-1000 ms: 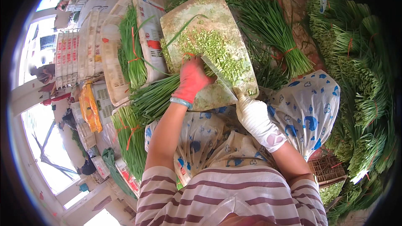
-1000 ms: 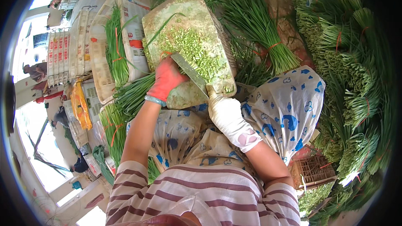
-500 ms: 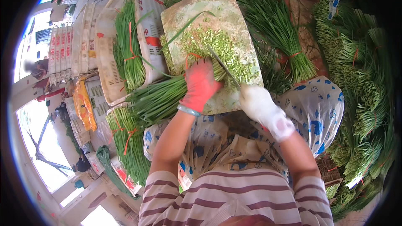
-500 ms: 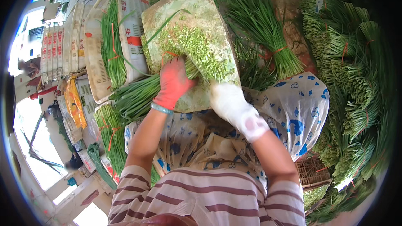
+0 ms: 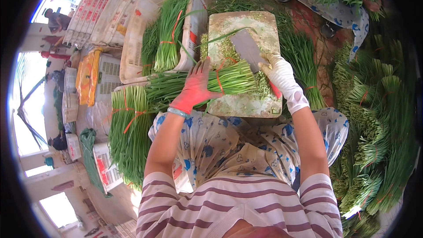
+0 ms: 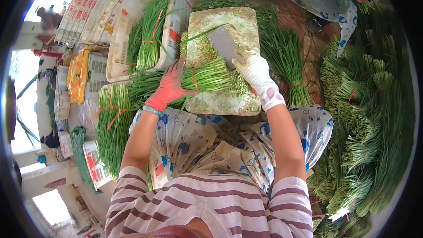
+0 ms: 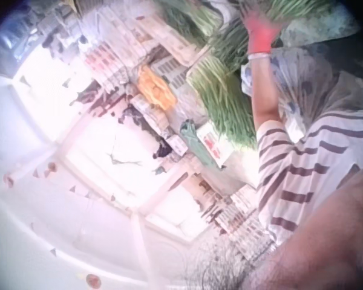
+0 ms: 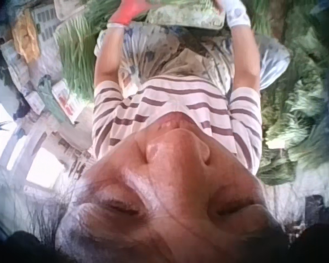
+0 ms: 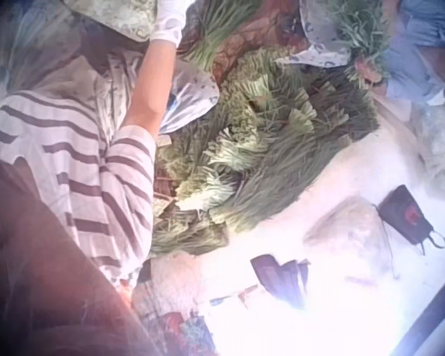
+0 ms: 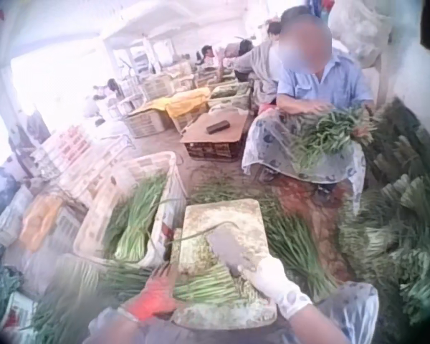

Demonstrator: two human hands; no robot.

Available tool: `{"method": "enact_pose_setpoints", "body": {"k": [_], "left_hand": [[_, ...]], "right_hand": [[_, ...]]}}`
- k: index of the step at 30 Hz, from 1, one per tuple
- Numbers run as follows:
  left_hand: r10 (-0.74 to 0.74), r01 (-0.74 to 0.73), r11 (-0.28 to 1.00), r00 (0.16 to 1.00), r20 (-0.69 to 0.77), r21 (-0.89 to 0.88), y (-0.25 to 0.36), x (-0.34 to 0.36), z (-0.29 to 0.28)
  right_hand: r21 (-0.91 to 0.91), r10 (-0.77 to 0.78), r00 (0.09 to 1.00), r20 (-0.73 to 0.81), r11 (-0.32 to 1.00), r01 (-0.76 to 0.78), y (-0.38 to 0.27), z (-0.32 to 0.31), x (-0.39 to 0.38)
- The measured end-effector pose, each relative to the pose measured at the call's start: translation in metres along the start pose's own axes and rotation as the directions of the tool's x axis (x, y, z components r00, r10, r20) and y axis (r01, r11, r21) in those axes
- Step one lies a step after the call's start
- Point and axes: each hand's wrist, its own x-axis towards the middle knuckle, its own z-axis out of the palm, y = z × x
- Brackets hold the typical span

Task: The person sits on the floor and repeatedly picks up bunches of green vegetables, trims the ends with a knife on a cutting board, and ties them into bundles with rubber bands. The finished bundles are placed into white plastic crates.

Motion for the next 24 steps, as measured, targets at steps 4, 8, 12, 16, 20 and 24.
{"method": "enact_pose_setpoints", "body": {"k": [4, 8, 12, 16, 20, 24], "left_hand": [[-0.008, 0.01, 1.0, 0.998, -0.061, 0.026, -0.01, -0.019, 0.022], [0.022, -0.018, 0.997, 0.998, -0.062, 0.069, 0.003, -0.006, 0.031], [-0.004, 0.01, 0.997, 0.997, -0.072, 0.082, -0.006, -0.021, 0.042], [0.101, -0.08, 0.975, 0.99, -0.095, 0.208, 0.01, -0.004, 0.032], [0.071, -0.078, 0.991, 0.996, 0.062, 0.109, 0.018, 0.022, 0.019], [0.075, -0.081, 0.995, 0.992, -0.098, -0.062, 0.005, 0.009, -0.029]], "right_hand": [[-0.218, -0.284, 0.953, -0.107, 0.942, 0.256, -0.037, 0.03, 0.0], [-0.007, -0.239, 0.935, -0.261, 0.969, 0.246, -0.023, 0.055, 0.003], [0.704, 0.139, 0.968, -0.207, 0.709, 0.049, -0.059, 0.001, -0.045], [0.243, 0.074, 0.711, 0.7, 0.911, -0.333, -0.037, -0.047, -0.107], [0.296, 0.09, 0.751, 0.654, 0.883, -0.364, -0.025, -0.017, -0.126], [0.382, -0.005, 0.814, 0.581, 0.885, -0.267, -0.031, -0.007, -0.13]]}}
